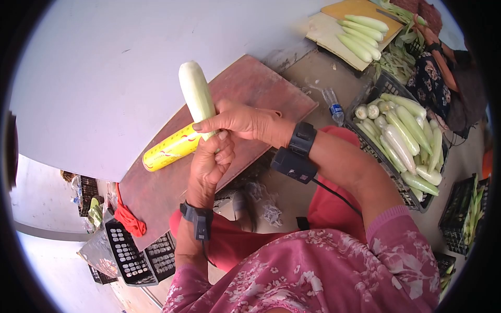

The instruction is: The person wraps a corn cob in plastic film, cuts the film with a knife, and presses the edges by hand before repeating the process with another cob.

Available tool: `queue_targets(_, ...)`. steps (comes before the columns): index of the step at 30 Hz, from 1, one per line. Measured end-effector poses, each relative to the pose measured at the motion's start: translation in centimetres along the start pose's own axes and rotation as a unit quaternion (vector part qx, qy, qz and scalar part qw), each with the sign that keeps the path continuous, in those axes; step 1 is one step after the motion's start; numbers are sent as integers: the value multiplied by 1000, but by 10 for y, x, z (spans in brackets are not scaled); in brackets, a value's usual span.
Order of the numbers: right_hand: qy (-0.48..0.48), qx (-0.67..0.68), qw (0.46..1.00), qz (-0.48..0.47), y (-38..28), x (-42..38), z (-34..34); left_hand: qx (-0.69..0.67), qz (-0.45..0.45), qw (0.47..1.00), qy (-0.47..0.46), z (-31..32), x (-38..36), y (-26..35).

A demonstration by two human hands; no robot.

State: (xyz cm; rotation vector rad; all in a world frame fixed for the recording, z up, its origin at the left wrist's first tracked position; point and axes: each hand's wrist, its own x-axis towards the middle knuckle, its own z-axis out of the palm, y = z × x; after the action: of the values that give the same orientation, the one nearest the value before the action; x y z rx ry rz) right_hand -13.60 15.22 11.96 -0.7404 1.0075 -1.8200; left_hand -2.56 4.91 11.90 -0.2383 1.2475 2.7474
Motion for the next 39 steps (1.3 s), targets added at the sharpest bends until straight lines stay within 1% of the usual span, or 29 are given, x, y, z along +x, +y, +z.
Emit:
queue_targets(8,33,-71,996,-32,-5,-5,9,28,5,999,23,4,1,-2)
queue_targets(10,17,-75,997,-20,-3,-1,10,37,10,999,38,-2,-2,-1)
queue_targets(11,26,-79,996,-18,-4,-5,7,42,1,999,31,-3,1,-4)
queue_targets(13,31,-78,995,-54,-4,-10,10,51,19,997,54,-1,0,-6)
queue_targets(15,18,-97,991,-94,-3,-13,9,35,9,998,59,1,0,-7)
queue_targets(17,48,-86,991,-87,0,-12,12,38,15,997,60,-3,1,-8)
queue_targets(19,63,-90,986,-122,-1,-17,16,55,19,998,35,-2,-1,-6)
queue_targets(20,64,-93,984,-140,-2,-19,17,62,29,995,70,4,-2,-9)
queue_targets(23,106,-131,957,-236,-3,-22,19,189,29,980,57,7,-4,-18)
queue_targets(24,110,-115,960,-232,-7,-27,22,241,59,964,97,18,-8,-29)
queue_targets(26,118,-80,964,-224,-14,-45,32,269,86,957,67,22,-10,-41)
queue_targets(29,133,-99,951,-260,-16,-61,38,351,115,929,-4,18,-10,-50)
queue_targets(30,169,-74,948,-258,-11,-59,17,375,105,921,-25,14,7,-58)
queue_targets(32,223,-50,935,-271,-6,-65,20,401,113,907,-63,12,2,-64)
queue_targets(35,269,-14,924,-270,-15,-88,19,425,93,899,-57,34,-5,-66)
queue_targets(36,252,11,926,-280,-22,-100,17,441,98,889,-68,29,-2,-68)
queue_targets(37,275,12,920,-277,-24,-104,-3,453,91,883,-78,10,17,-73)
queue_targets(39,299,7,910,-287,-35,-130,-8,484,94,866,-87,2,13,-70)
